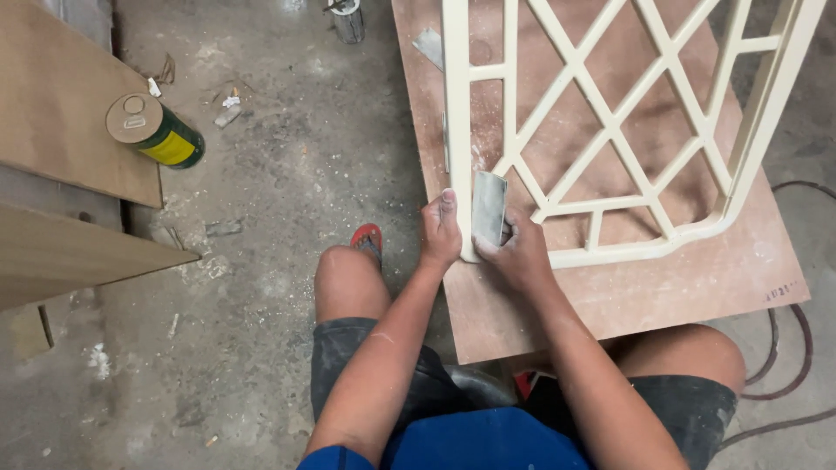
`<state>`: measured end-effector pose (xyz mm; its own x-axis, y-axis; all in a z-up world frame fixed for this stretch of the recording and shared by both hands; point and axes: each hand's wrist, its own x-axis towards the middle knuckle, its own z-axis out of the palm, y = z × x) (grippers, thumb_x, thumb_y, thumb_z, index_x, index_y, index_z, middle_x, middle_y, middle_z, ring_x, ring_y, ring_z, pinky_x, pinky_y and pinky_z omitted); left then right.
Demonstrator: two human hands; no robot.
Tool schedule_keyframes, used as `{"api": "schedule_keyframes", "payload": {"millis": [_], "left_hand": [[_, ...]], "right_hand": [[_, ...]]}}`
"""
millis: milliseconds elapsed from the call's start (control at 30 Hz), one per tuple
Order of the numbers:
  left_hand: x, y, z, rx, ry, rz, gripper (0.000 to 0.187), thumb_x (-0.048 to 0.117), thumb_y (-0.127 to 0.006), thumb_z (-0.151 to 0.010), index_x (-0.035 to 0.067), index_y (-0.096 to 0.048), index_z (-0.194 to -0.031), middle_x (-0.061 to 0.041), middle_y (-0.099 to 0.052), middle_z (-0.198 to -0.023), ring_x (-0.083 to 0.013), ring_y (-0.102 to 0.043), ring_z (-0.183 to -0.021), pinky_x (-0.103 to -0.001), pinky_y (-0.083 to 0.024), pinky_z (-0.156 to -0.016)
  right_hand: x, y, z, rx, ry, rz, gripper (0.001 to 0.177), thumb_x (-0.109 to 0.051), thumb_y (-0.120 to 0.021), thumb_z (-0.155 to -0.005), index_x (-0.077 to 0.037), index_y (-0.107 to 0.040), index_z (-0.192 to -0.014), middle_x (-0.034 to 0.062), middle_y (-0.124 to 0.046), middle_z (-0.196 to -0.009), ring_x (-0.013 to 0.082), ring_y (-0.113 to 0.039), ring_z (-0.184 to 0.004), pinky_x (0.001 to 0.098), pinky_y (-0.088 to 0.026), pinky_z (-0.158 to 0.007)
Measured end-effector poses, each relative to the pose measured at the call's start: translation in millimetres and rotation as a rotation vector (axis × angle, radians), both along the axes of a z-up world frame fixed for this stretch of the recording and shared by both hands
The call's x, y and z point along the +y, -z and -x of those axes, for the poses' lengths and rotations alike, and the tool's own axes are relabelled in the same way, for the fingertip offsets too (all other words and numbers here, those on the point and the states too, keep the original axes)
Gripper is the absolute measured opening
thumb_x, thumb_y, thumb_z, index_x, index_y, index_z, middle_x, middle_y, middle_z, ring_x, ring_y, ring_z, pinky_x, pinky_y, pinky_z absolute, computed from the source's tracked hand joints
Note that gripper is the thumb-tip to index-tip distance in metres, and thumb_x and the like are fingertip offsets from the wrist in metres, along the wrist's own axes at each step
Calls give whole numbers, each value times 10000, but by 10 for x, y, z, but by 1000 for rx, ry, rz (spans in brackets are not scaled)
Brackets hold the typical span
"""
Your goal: The person sits on the floor and sands a cream-colored wooden frame with a geometric lattice design using a sanding block. They systematically smooth the edges and surfaces of the frame, which rests on a larger wooden board.
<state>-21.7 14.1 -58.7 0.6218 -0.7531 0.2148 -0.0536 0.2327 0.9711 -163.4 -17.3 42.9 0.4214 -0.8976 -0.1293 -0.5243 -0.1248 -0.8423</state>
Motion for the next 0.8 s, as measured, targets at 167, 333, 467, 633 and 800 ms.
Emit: {"api": "schedule_keyframes", "payload": {"millis": [167, 333, 467, 633, 800], "left_hand": [[-6, -7, 5, 3, 0, -1, 548, 383, -325, -1115, 178, -460, -625, 59, -471, -566, -92, -410, -561, -266, -366, -551], [-15, -19, -17, -20, 13, -11, 568, 393, -313, -1118, 169, -475, -621, 54, -484, -554, -87, -419, -553, -268, -369, -542], [-27, 75, -40, -14, 27, -1, 583, 406, -318, -1115, 164, -486, -612, 43, -501, -537, -87, -429, -541, -265, -374, -538], [-16, 18, -17, -16, 24, 7, 569, 379, -338, -1114, 154, -484, -612, 31, -500, -537, -101, -434, -544, -269, -382, -536], [-4, 3, -21, -44, 15, -18, 584, 388, -306, -1119, 146, -485, -618, 24, -490, -532, -104, -430, -546, -286, -384, -536]], "right_hand": [[77, 14, 64, 11, -17, -5, 319, -196, -891, -738, -50, -641, -872, 137, -680, -682, 258, -711, -690, 393, -541, -623], [10, 4, 59, -88, 31, -29, 335, -166, -904, -710, -34, -623, -836, 126, -637, -642, 208, -634, -637, 346, -541, -622], [0, -6, 150, -121, 22, -53, 303, -140, -885, -742, -35, -625, -860, 84, -636, -679, 173, -614, -676, 323, -535, -633], [-14, -79, 63, -23, -47, -35, 291, -164, -897, -759, -40, -670, -893, 140, -682, -726, 217, -687, -723, 362, -552, -627], [-51, -92, -18, 73, -50, -17, 392, -242, -910, -745, -14, -674, -958, 187, -703, -802, 320, -732, -816, 433, -569, -672]]}}
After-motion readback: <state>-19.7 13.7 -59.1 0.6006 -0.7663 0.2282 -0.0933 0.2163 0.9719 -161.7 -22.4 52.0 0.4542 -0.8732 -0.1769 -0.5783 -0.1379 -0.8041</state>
